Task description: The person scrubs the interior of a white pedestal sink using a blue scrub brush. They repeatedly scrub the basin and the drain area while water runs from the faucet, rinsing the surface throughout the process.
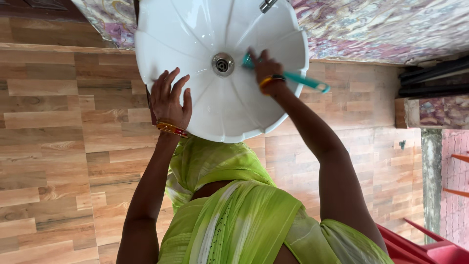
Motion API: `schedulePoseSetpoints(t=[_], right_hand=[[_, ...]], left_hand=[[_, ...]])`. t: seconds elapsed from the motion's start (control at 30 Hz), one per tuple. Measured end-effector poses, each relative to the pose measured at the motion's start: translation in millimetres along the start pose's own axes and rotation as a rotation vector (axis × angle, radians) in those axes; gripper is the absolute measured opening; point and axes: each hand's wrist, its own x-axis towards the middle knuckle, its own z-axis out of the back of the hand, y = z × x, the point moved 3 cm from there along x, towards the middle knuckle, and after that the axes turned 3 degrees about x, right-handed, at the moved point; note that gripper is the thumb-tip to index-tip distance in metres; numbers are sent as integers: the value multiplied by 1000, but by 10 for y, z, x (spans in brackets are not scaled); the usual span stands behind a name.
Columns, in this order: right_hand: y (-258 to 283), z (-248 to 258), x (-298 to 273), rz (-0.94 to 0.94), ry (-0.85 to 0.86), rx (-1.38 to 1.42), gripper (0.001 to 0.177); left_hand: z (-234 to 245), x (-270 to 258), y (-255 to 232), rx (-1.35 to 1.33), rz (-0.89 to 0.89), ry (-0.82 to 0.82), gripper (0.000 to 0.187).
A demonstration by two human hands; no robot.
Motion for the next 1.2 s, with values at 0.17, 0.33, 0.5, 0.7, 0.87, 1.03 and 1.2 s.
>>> schedulePoseSetpoints(t=[0.17,0.33,0.5,0.7,0.87,1.03,1.2], right_hand=[[579,-34,-236,300,199,-127,83],[1427,-195,-174,787,241,467,74],[764,-202,561,724,13,65,69],[1237,-97,434,931,113,306,78],[1713,191,234,1148,102,581,74],[604,72,672,1005,21,128,67],[572,23,715,981,80,37,69]], left_hand=[[-33,-114,81,4,194,-74,37],[-59,-154,149,-117,219,-178,42],[-143,-172,214,-263,284,-219,58],[-236,-175,329,-305,305,-309,63],[-181,-193,250,-189,330,-174,68],[-174,-86,129,94,382,-37,74],[-172,-1,-52,229,601,105,77]])
